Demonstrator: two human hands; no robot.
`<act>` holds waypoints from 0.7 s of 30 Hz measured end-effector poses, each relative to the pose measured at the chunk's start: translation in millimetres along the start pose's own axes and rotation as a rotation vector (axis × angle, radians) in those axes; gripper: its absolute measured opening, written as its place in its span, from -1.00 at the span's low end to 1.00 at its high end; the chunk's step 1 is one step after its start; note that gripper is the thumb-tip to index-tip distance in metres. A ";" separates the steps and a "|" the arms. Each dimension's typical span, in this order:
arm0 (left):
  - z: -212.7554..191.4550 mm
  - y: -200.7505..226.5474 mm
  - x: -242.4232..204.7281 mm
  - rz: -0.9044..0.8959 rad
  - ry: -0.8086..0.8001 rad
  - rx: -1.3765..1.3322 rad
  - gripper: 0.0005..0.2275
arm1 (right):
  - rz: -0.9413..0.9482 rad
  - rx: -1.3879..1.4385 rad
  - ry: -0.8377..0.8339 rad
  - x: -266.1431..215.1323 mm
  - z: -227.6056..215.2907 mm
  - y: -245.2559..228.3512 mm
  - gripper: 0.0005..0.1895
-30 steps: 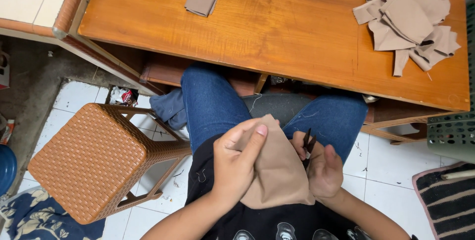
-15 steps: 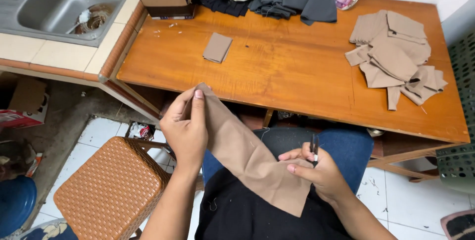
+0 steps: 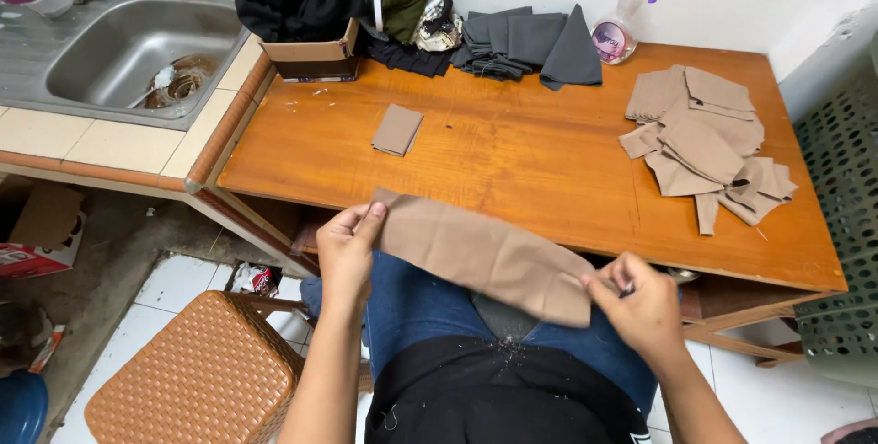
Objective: The person sits on a low stool and cuts a piece of beige fabric into smaller rectangular pieces using scissors. They fold the fabric, cut it, and place the cut pieces on a wooden table next to a pile of similar cut fabric.
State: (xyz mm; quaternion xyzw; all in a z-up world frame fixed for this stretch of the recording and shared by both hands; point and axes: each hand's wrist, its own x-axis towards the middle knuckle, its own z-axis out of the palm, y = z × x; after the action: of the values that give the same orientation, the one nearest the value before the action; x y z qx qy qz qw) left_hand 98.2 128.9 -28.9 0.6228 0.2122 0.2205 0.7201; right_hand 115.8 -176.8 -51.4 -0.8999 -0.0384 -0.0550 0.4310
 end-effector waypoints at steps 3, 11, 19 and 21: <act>1.4 -19.9 4.5 0.050 -0.019 0.008 -0.88 | -0.180 0.662 -0.855 -19.2 -7.6 -13.5 -0.51; 4.4 -30.1 -0.1 0.103 -0.003 0.074 -0.87 | -0.079 0.369 -0.423 -6.2 -6.6 22.4 -0.52; 8.3 -13.7 51.8 0.011 0.060 0.102 -0.89 | -0.169 0.322 -0.239 39.9 -4.5 -5.4 -0.53; 15.4 -5.8 89.9 0.231 -0.013 0.168 -0.91 | -0.146 0.358 -0.122 71.6 9.0 8.4 -0.56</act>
State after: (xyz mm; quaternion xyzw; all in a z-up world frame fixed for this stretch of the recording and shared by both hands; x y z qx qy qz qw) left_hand 180.6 168.1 -35.4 0.7025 0.1521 0.2793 0.6366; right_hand 188.3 -173.5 -54.1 -0.8054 -0.1386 -0.0237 0.5758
